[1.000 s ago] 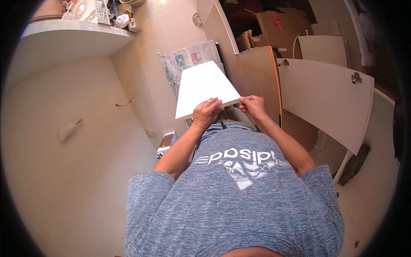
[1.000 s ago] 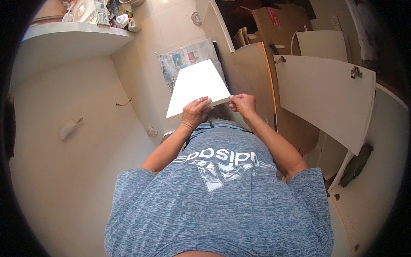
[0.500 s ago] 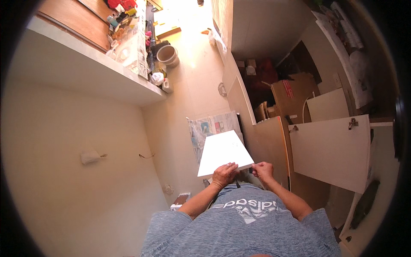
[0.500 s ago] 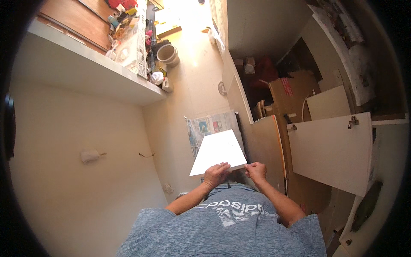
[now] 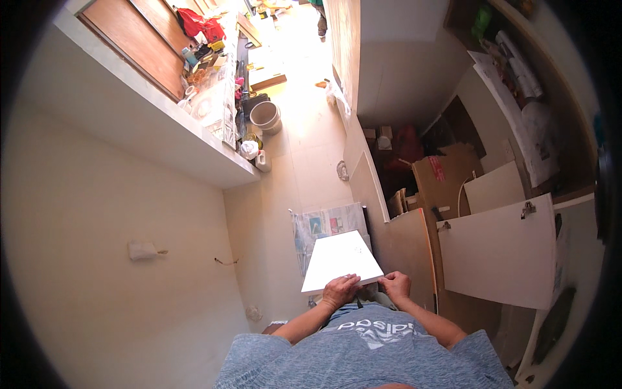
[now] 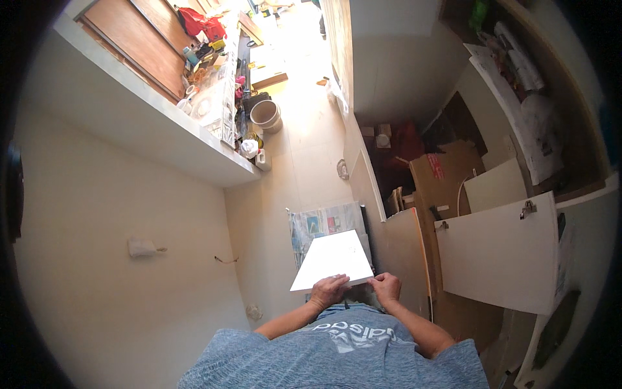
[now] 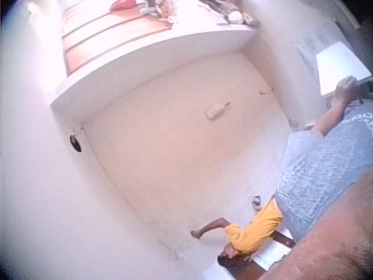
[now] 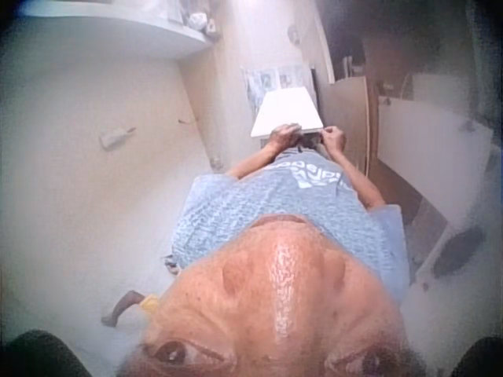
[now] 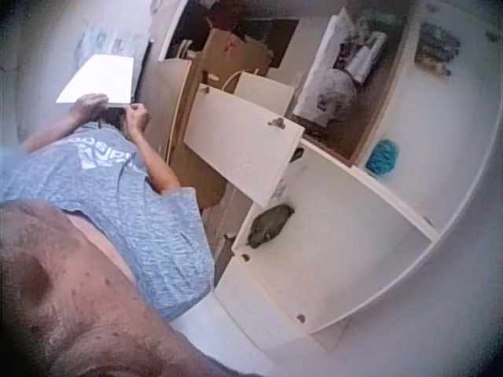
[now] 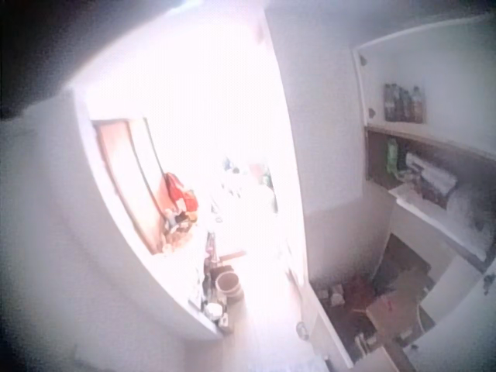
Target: The person handles white cabinet doors and panels, repeatedly lifting them to fit into an overhead cabinet frame. They align the doors with hinges and adjust their position multiple times. Another person is visible in the background working on the floor.
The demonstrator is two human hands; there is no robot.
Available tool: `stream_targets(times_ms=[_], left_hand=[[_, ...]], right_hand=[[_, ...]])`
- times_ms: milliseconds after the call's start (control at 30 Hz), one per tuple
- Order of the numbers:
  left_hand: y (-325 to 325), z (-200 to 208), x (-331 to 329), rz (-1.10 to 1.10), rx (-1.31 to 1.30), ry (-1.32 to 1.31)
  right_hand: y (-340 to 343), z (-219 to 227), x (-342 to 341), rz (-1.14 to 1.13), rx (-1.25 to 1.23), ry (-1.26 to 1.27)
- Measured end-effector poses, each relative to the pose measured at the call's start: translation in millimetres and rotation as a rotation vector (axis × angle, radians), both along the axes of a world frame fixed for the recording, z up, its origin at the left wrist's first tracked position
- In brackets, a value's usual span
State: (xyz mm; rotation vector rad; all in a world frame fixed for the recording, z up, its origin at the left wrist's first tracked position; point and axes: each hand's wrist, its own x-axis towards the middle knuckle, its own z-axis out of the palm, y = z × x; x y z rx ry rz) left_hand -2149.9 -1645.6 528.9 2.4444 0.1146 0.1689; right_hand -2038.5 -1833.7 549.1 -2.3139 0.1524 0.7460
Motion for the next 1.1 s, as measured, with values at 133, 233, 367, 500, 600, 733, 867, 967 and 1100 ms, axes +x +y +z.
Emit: stream_targets(times_ms=[133, 233, 367, 500, 600, 733, 867, 967, 1100], left_hand=[[0.3, 0.5, -0.4, 0.001, 0.006, 0.003], [1.1, 3.2, 0.9, -0.005, 0.001, 0.000], [2.2, 3.3, 2.1, -0.004, -0.026, -0.022], [3.0, 2.8, 4.0, 0.001, -0.008, -0.050], [2.7, -3.3, 1.9, -0.003, 0.000, -0.050], [2.8, 2.4, 2.9, -0.017, 0.004, 0.014], [2.3, -2.1, 3.2, -0.025, 0.012, 0.008], [2.4, -1.9, 2.8, -0.022, 0.037, 0.007], [4.5, -6.3, 1.7, 0.000, 0.039, -0.015]], right_hand=[[-0.2, -7.0, -0.8, -0.036, 0.052, 0.077], [-1.0, -9.1, 0.2, -0.126, 0.155, 0.175], [-5.6, -9.3, 1.8, -0.109, 0.253, 0.173], [-5.9, -17.6, -1.9, -0.162, 0.313, 0.188], [-5.4, -18.3, 0.6, -0.142, 0.316, 0.213], [-10.2, -23.3, 4.0, -0.134, 0.382, 0.278], [-11.1, -24.1, 4.2, -0.181, 0.441, 0.343], [-11.1, -26.4, 4.9, -0.169, 0.447, 0.345], [-7.1, -24.7, 1.8, -0.160, 0.395, 0.298]])
